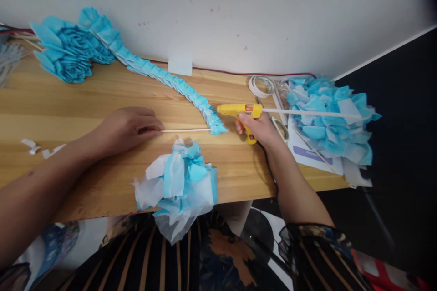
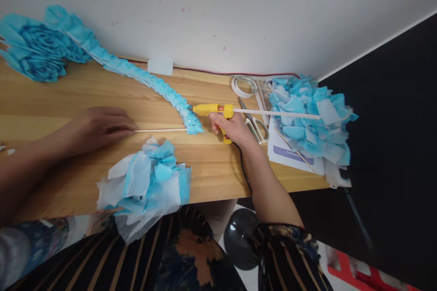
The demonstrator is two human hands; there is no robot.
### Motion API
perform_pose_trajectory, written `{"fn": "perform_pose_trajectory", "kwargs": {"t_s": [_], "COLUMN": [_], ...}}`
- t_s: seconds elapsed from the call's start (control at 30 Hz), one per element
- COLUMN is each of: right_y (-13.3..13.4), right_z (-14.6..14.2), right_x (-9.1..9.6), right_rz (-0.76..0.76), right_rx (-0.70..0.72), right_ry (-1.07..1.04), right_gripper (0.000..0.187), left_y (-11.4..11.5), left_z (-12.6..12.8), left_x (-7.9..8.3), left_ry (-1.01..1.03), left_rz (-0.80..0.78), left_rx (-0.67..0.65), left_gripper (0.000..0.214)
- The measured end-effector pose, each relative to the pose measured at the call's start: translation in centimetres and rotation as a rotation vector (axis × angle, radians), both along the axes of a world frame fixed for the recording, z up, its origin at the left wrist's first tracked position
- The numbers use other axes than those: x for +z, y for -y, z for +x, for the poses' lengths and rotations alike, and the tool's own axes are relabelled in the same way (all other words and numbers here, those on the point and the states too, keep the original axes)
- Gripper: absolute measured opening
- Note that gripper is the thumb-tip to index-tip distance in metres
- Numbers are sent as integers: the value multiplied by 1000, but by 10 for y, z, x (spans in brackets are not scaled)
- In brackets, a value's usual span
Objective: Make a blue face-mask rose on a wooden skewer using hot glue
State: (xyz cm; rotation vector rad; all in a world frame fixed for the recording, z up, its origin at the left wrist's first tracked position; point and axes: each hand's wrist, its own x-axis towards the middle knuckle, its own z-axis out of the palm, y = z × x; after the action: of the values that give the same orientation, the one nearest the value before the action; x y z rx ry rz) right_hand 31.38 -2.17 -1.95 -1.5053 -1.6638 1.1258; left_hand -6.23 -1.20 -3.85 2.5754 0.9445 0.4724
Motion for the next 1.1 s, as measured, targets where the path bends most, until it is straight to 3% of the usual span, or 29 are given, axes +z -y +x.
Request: {"fn": "perform_pose_trajectory", "kwargs": {"t_s": [0.37, 0.87, 1.1], "right_y": [-4, -4, -4], "right_z": [9, 6, 5], "right_x": [-4, 2, 6], "right_rz": [80, -19, -1], "right_rx": [-70, -210, -237], "right_ry": [-101, -206, -238], "right_gripper": [55, 66, 68], "left_y": [0, 1, 5], "left_z": [-1, 3, 4], "left_x": [0, 3, 5], "left_ry": [-11, 27, -10], "left_rz": [40, 56, 40], "left_rx": [-11, 9, 87], "left_gripper": [33, 33, 31]}}
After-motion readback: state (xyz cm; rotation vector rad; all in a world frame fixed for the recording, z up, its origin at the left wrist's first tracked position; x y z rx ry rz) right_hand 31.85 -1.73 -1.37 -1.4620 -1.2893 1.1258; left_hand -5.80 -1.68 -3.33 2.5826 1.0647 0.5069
